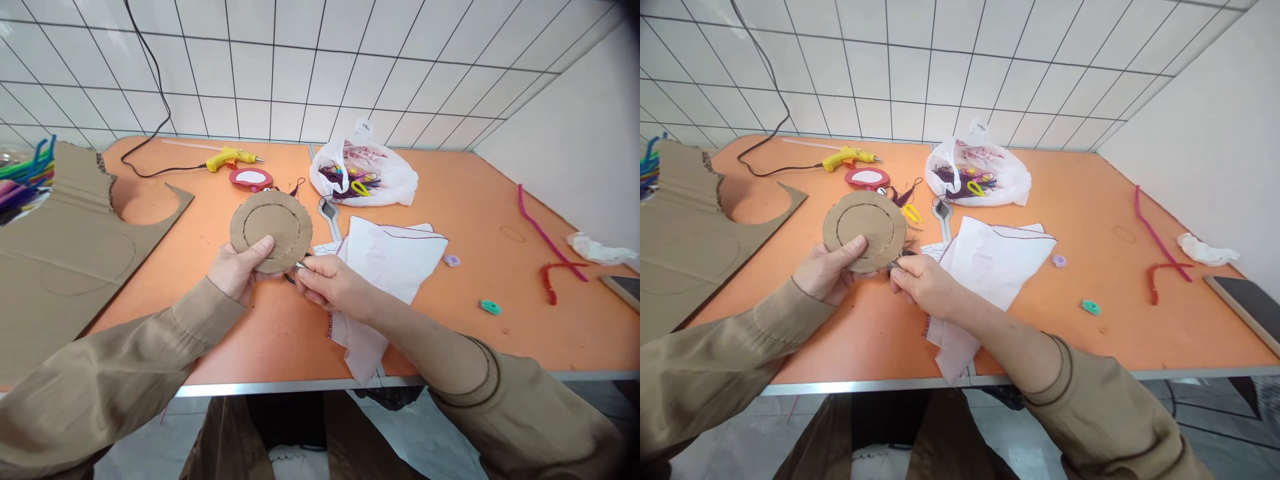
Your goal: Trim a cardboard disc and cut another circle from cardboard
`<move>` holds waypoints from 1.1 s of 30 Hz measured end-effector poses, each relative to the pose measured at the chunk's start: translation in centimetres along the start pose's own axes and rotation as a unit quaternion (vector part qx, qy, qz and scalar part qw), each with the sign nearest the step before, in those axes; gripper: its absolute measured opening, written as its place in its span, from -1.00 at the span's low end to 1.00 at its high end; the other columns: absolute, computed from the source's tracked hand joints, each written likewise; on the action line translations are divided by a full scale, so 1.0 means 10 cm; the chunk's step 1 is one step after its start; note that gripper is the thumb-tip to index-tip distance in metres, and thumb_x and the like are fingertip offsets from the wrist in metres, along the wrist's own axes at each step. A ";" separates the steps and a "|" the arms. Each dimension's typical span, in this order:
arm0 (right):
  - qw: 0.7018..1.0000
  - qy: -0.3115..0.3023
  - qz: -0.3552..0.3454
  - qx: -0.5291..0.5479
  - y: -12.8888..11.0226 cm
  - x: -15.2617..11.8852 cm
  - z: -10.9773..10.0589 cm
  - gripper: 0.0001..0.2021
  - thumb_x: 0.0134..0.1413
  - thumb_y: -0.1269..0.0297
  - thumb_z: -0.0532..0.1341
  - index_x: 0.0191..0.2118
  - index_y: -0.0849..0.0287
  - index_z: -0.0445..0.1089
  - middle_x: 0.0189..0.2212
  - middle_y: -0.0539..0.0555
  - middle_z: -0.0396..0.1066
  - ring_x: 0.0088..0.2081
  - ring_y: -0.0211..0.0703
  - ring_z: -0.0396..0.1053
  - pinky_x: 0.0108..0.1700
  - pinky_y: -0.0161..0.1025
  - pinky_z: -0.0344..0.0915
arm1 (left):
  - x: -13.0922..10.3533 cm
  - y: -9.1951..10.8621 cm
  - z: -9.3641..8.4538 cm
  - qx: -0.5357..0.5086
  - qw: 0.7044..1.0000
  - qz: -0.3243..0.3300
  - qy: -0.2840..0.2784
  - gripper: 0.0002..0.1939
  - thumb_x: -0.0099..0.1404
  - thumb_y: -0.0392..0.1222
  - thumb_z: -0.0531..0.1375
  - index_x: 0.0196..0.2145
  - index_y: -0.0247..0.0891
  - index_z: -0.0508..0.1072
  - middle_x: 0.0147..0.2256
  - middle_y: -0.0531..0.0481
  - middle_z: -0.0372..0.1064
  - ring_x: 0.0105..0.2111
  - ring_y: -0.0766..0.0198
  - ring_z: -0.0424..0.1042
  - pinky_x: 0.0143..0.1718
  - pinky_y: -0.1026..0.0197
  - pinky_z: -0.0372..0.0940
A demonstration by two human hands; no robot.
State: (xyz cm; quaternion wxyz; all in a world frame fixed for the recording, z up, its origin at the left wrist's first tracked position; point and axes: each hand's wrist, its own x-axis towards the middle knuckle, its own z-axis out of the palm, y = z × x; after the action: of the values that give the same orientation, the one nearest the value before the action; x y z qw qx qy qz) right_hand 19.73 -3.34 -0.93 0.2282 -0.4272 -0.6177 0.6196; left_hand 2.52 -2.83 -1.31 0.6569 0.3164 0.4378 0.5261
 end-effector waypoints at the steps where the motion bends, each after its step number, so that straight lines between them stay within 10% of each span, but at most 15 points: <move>1: 1.000 0.004 0.004 0.008 0.01 0.01 0.01 -0.74 0.14 0.23 0.06 -0.54 0.17 0.16 -0.75 -0.16 0.01 -0.70 -0.43 -0.11 -0.67 -0.43 -0.14 | 0.01 -0.01 -0.01 -0.001 1.000 -0.001 0.001 -0.71 0.06 -0.21 0.37 -0.24 -0.37 0.52 -0.40 -0.13 0.56 -0.48 0.17 0.54 -0.51 0.25 0.45; 13: 0.996 0.023 0.041 0.071 -0.07 0.02 -0.07 -0.81 0.03 0.19 0.18 -0.45 0.18 0.20 -0.75 -0.16 0.18 -0.77 -0.46 -0.04 -0.75 -0.45 -0.12 | 0.09 0.17 -0.06 -0.094 0.995 0.003 0.042 -0.68 0.19 -0.29 0.26 -0.07 -0.32 0.44 -0.37 -0.05 0.57 -0.52 0.26 0.54 -0.56 0.35 0.44; 26: 0.952 0.130 -0.037 0.274 -0.02 0.05 -0.02 -0.69 -0.14 0.09 0.33 -0.47 0.19 0.25 -0.73 -0.15 0.23 -0.77 -0.48 -0.01 -0.73 -0.44 -0.09 | 0.15 0.17 -0.20 -0.071 0.995 -0.057 -0.041 -0.64 0.18 -0.26 0.28 -0.05 -0.36 0.46 -0.39 -0.11 0.58 -0.54 0.23 0.53 -0.56 0.33 0.44; 33: 0.944 0.187 -0.078 0.260 -0.10 -0.02 -0.03 -0.60 -0.19 0.17 0.37 -0.20 0.20 0.33 -0.80 -0.23 0.15 -0.80 -0.45 -0.06 -0.74 -0.40 -0.11 | 0.07 0.10 -0.09 0.034 0.997 0.001 -0.066 -0.56 0.02 -0.16 0.39 -0.11 -0.32 0.54 -0.14 -0.19 0.55 -0.20 -0.01 0.55 -0.43 0.20 0.48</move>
State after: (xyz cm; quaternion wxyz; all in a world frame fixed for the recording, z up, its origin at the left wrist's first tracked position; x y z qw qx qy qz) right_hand 19.80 -3.23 0.12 0.4901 -0.4117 -0.4125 0.6482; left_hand 1.33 -2.00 -1.01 0.6728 0.3730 0.4103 0.4899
